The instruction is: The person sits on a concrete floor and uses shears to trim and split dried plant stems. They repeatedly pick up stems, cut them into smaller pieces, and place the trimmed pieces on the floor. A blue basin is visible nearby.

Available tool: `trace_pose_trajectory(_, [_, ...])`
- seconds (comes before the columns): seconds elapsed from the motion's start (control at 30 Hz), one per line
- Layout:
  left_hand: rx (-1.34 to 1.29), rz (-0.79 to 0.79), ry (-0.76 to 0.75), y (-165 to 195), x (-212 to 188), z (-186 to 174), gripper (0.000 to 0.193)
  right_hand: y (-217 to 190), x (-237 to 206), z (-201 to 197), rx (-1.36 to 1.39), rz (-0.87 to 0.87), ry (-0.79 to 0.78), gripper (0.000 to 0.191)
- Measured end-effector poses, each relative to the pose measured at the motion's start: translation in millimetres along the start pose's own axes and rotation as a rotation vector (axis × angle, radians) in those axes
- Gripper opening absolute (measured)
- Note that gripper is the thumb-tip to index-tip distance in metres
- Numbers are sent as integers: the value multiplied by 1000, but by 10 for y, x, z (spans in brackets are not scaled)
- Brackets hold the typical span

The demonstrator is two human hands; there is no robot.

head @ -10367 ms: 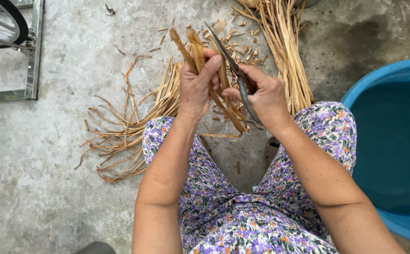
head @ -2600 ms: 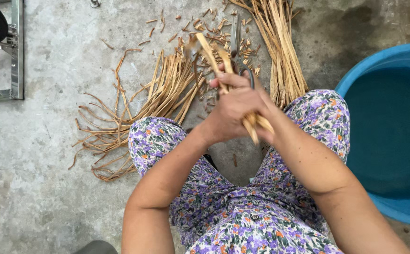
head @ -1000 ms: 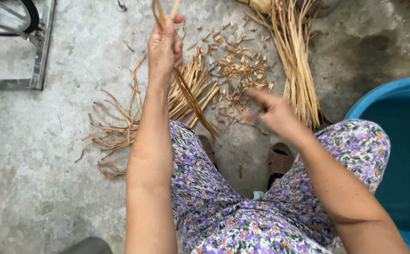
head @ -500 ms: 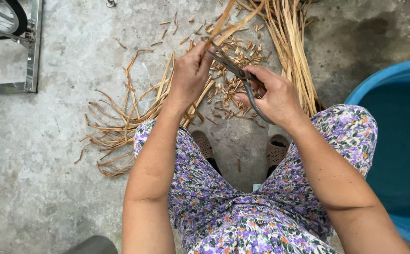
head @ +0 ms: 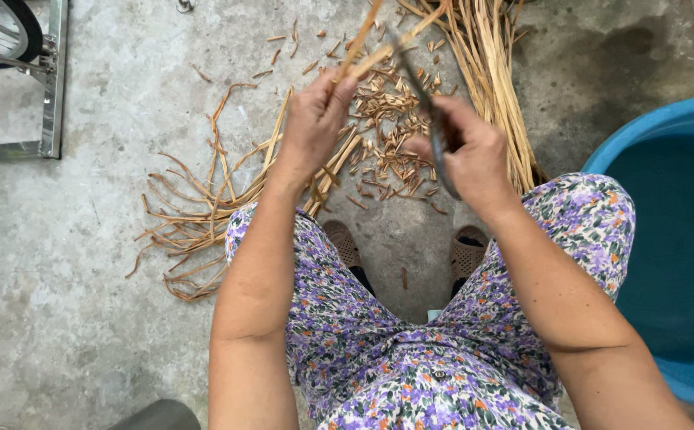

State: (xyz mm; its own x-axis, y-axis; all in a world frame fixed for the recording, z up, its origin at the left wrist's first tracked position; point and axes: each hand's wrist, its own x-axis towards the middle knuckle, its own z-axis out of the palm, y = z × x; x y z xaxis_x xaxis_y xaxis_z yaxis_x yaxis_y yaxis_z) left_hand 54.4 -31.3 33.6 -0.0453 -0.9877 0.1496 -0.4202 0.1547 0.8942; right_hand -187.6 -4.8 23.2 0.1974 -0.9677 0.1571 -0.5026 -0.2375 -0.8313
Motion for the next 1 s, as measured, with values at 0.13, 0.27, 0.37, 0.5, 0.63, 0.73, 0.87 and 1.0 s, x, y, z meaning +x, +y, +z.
trace_pose_trajectory(0.13, [-45, 12, -31, 53, -54, -98, 25, 67, 58, -85, 59, -100, 20, 66])
trace_pose_trajectory(0.27, [98, 58, -114, 40, -95, -106, 27, 34, 110, -102, 162, -101, 14, 64])
trace_pose_trajectory(0.37, [53, 141, -155, 18, -105, -88, 27, -30, 132, -107, 260, 66, -38, 56])
trace_pose_trajectory(0.5, [-165, -144, -136, 7, -61, -135, 29, -58, 127, -100, 428, 180, -41, 44])
trace_pose_trajectory(0.63, [-372, -125, -94, 22, -75, -359, 29, 29, 109, -84, 564, 64, 38, 42])
trace_pose_trajectory(0.73, [-433, -103, -86, 45, -139, -520, 30, 111, 99, -80, 643, 62, 18, 42])
trace_pose_trajectory(0.87, [-459, -55, -144, 70, -180, -597, 33, 182, 125, -117, 574, 94, -63, 44])
trace_pose_trajectory(1.0, [-400, -91, -227, 49, -188, -559, 34, 237, 192, -154, 476, 44, -57, 41])
